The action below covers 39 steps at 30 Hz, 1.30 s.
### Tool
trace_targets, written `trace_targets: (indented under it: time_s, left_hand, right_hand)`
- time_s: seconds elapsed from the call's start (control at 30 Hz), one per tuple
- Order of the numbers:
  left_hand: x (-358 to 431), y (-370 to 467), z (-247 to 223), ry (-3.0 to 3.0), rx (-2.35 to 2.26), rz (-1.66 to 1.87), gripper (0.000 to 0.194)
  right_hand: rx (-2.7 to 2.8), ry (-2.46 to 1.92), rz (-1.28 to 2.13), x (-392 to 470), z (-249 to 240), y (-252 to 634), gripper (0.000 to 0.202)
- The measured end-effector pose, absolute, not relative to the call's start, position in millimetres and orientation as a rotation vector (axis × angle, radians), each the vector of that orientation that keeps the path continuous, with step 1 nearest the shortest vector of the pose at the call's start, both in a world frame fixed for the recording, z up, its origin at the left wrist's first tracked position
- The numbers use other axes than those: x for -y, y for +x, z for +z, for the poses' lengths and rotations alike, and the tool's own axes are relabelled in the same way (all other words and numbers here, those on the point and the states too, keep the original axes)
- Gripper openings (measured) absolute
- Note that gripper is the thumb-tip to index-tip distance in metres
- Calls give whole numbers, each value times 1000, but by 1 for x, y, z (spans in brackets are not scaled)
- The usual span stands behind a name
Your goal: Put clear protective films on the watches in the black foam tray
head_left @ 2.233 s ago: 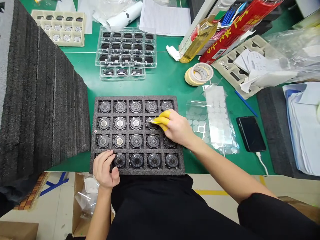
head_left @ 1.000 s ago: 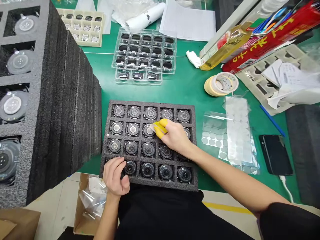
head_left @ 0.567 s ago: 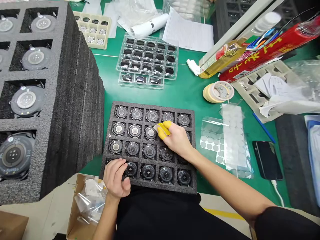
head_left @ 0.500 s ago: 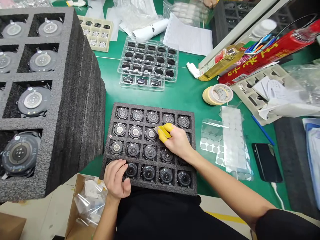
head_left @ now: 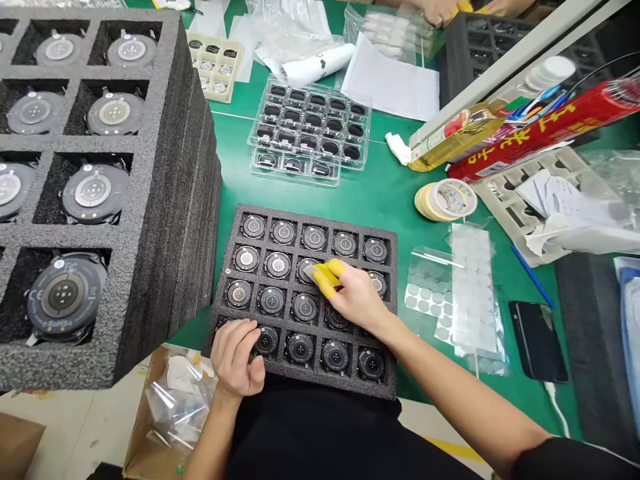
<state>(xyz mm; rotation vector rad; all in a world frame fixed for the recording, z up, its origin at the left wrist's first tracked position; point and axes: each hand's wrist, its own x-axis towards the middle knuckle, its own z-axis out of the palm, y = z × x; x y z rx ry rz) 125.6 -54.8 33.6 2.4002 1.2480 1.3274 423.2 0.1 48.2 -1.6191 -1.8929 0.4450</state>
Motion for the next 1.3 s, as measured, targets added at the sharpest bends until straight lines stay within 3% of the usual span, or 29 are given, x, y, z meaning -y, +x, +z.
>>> trace_targets:
  time_s: [0.23, 0.7, 1.0, 1.3]
  left_hand:
    - [56, 126, 34, 2380, -1253, 1320, 37]
    - [56, 126, 34, 2384, -1246, 1298, 37]
    - [55, 125, 34, 2389, -1237, 1282, 37]
    - [54, 125, 33, 2384, -1250, 1293, 35]
  right_hand:
    - [1846, -1676, 360, -2, 49, 432, 32]
    - [1958, -1518, 104, 8, 37, 426, 22]
    - [1879, -1676, 139, 6, 34, 426, 24]
    - [1947, -1555, 99, 10, 30, 425, 22]
